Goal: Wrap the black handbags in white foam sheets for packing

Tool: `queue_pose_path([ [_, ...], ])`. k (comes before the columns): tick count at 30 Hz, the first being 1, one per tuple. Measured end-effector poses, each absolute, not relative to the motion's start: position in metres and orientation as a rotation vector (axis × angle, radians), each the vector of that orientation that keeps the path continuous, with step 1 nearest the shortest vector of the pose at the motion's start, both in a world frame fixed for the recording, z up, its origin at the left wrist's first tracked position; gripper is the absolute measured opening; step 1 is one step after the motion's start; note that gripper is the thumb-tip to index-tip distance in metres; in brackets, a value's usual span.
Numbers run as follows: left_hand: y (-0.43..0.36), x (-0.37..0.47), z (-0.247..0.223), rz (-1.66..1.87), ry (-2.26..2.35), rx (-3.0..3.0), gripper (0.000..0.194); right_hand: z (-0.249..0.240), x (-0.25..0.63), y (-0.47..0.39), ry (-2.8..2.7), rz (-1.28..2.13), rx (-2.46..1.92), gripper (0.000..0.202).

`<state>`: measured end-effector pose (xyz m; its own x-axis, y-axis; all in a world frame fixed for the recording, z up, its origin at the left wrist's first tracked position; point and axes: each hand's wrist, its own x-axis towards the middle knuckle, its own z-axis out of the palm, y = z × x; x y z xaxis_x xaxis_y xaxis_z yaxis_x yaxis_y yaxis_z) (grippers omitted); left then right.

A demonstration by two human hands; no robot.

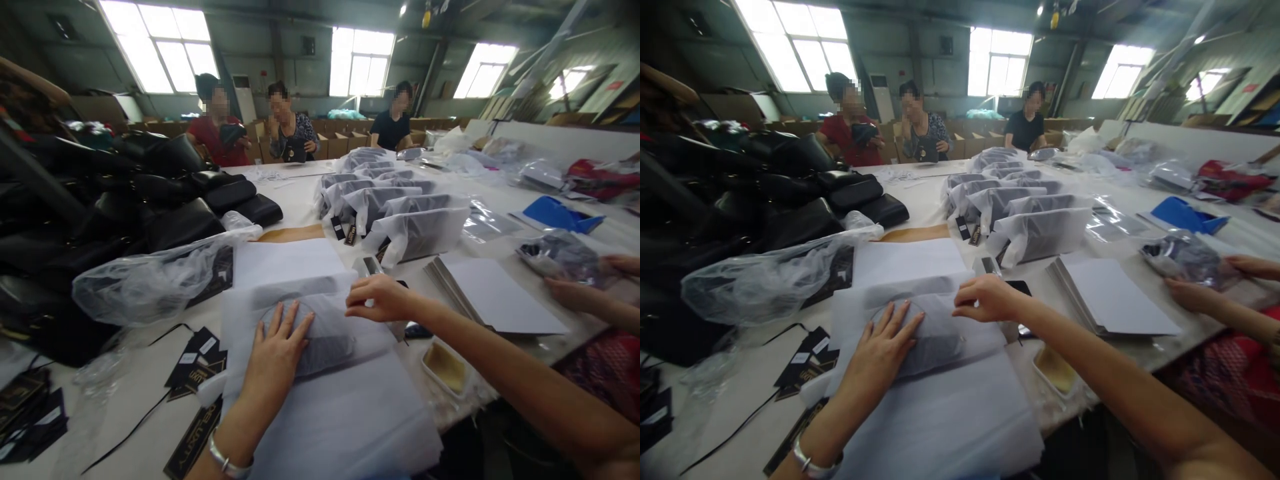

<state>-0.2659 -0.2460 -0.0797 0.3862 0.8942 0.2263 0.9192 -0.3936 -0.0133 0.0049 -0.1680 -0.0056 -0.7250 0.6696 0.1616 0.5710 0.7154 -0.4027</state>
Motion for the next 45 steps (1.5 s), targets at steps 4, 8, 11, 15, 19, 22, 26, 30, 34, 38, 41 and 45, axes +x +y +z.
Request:
queue_pose_path([
  [4,-0.245,-0.266,-0.081,-0.287,-1.618,-2.489,0.052,-0.017,-0.019,-0.120,-2.779,0.454,-0.881,0.024],
  [8,-0.246,-0.265,-0.083,-0.302,-1.626,-2.472,0.054,-0.017,-0.031,-0.096,-2.903,0.453,-0.930,0.020],
  [11,-0.246,-0.264,-0.083,-0.306,-1.627,-2.474,0.055,-0.014,-0.037,-0.092,-2.978,0.308,-0.951,0.019],
  [15,-0.246,-0.264,-0.081,-0.290,-1.638,-2.470,0.054,-0.014,-0.036,-0.086,-2.949,0.105,-1.161,0.034],
  [19,-0.246,-0.264,-0.078,-0.248,-1.667,-2.486,0.054,-0.012,-0.011,-0.085,-2.650,-0.053,-1.636,0.024],
  [22,-0.246,-0.265,-0.079,-0.230,-1.672,-2.508,0.054,-0.016,0.023,-0.105,-2.439,-0.141,-1.806,0.020],
  [26,-0.246,-0.264,-0.081,-0.268,-1.694,-2.501,0.052,-0.038,0.067,-0.159,-2.042,0.057,-1.860,0.031],
  [30,-0.247,-0.263,-0.080,-0.292,-1.722,-2.519,0.050,-0.065,0.084,-0.209,-1.659,0.624,-1.873,0.039],
  [34,-0.248,-0.263,-0.076,-0.282,-1.741,-2.537,0.049,-0.073,0.072,-0.232,-1.214,1.002,-1.730,0.042],
  [38,-0.249,-0.263,-0.071,-0.270,-1.745,-2.553,0.048,-0.064,0.056,-0.242,-1.021,0.980,-1.551,0.038],
  [41,-0.249,-0.263,-0.070,-0.254,-1.744,-2.563,0.047,-0.056,0.048,-0.257,-0.977,0.851,-1.467,0.035],
  [45,-0.249,-0.262,-0.068,-0.252,-1.735,-2.559,0.047,-0.058,0.045,-0.283,-0.890,0.942,-1.411,0.037],
])
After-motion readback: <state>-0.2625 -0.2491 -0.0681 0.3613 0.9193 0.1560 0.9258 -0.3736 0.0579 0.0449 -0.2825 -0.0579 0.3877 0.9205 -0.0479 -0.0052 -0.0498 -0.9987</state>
